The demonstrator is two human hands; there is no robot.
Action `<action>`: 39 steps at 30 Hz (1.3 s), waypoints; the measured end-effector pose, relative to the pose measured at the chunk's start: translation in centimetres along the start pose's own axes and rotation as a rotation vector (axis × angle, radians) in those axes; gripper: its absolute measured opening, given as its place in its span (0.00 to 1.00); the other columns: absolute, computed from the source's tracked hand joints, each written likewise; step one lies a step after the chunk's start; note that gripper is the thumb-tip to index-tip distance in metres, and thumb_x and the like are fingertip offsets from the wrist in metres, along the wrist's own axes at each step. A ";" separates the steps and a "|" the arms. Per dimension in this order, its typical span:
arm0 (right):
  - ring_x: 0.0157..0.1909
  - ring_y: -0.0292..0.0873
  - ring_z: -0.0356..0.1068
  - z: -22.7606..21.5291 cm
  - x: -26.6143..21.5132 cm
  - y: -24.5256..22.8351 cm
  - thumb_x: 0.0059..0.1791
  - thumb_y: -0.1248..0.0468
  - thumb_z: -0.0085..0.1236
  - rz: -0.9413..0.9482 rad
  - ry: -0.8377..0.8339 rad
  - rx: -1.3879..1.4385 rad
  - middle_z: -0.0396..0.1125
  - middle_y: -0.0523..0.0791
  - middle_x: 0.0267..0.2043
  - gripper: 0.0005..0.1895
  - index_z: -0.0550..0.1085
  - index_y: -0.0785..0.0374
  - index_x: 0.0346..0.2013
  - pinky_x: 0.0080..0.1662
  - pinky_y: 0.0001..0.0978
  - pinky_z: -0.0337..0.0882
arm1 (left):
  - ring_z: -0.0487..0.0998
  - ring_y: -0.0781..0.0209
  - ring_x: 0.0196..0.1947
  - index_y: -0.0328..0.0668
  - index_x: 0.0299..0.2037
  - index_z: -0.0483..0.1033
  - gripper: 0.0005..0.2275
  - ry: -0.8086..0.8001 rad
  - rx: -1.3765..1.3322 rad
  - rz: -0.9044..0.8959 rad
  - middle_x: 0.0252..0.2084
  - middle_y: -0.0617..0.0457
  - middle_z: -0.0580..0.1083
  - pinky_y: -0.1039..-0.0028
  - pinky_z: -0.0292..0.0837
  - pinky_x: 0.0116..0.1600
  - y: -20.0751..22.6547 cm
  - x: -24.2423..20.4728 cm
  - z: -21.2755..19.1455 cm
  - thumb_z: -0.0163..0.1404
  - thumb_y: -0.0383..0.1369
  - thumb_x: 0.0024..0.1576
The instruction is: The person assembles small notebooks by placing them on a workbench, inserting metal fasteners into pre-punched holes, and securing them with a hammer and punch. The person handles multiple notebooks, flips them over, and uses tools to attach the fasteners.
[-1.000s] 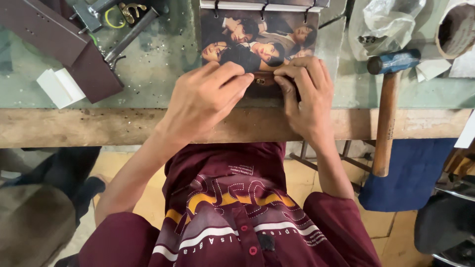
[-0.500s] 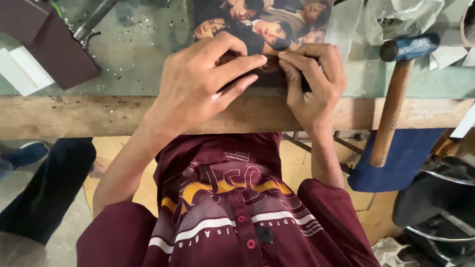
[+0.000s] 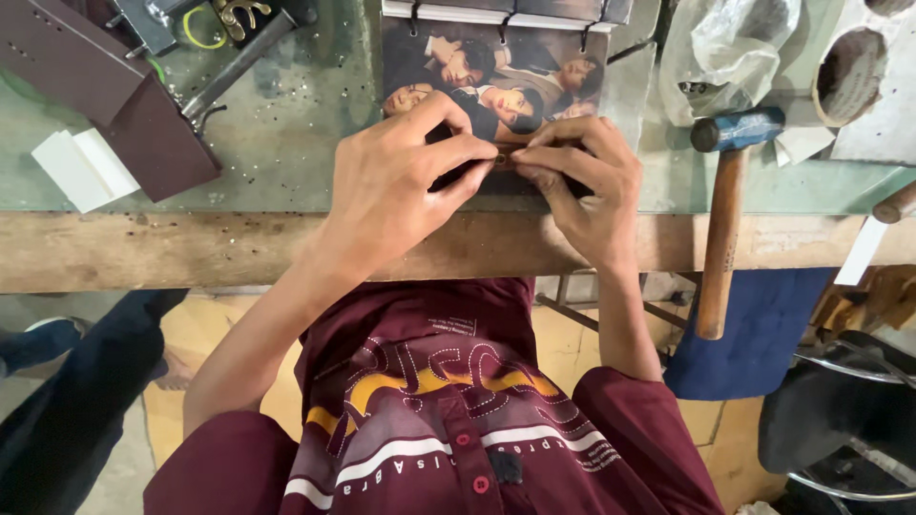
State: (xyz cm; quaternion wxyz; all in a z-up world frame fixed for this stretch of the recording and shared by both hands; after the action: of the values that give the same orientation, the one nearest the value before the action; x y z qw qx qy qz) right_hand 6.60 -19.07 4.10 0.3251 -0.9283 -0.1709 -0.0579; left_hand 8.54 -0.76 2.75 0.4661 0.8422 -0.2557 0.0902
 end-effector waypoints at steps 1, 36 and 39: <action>0.48 0.44 0.71 0.1 0.0 -0.1 0.45 0.73 0.71 -0.016 -0.006 -0.018 0.72 0.43 0.44 0.12 0.82 0.60 0.42 0.49 0.35 0.67 | 0.78 0.61 0.35 0.52 0.41 0.84 0.04 0.003 -0.002 -0.006 0.42 0.62 0.73 0.70 0.73 0.38 -0.1 0.0 0.1 0.63 0.33 0.58; 0.43 0.44 0.72 0.0 1.7 -1.2 0.51 0.69 0.69 -0.024 -0.209 0.006 0.74 0.46 0.44 0.12 0.82 0.61 0.49 0.45 0.34 0.71 | 0.79 0.59 0.40 0.44 0.45 0.81 0.08 0.072 -0.029 -0.001 0.43 0.57 0.73 0.69 0.73 0.43 1.1 -1.4 -1.3 0.62 0.26 0.57; 0.43 0.44 0.71 0.2 1.7 -1.2 0.49 0.69 0.70 -0.038 -0.209 0.015 0.73 0.45 0.44 0.13 0.82 0.61 0.49 0.45 0.35 0.71 | 0.78 0.60 0.39 0.44 0.43 0.80 0.06 0.082 -0.018 -0.024 0.42 0.57 0.73 0.70 0.73 0.42 1.0 -1.3 -1.4 0.62 0.26 0.58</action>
State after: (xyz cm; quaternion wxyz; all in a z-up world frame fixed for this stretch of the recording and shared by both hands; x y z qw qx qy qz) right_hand 7.81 -17.62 5.01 0.3111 -0.9234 -0.2220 0.0342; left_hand 7.06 0.39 3.74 0.4848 0.8365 -0.2272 0.1167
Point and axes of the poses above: each hand's wrist, its own x-axis towards the middle knuckle, its own z-axis out of the palm, y = z × x, the point moved 8 cm from there along x, towards the middle knuckle
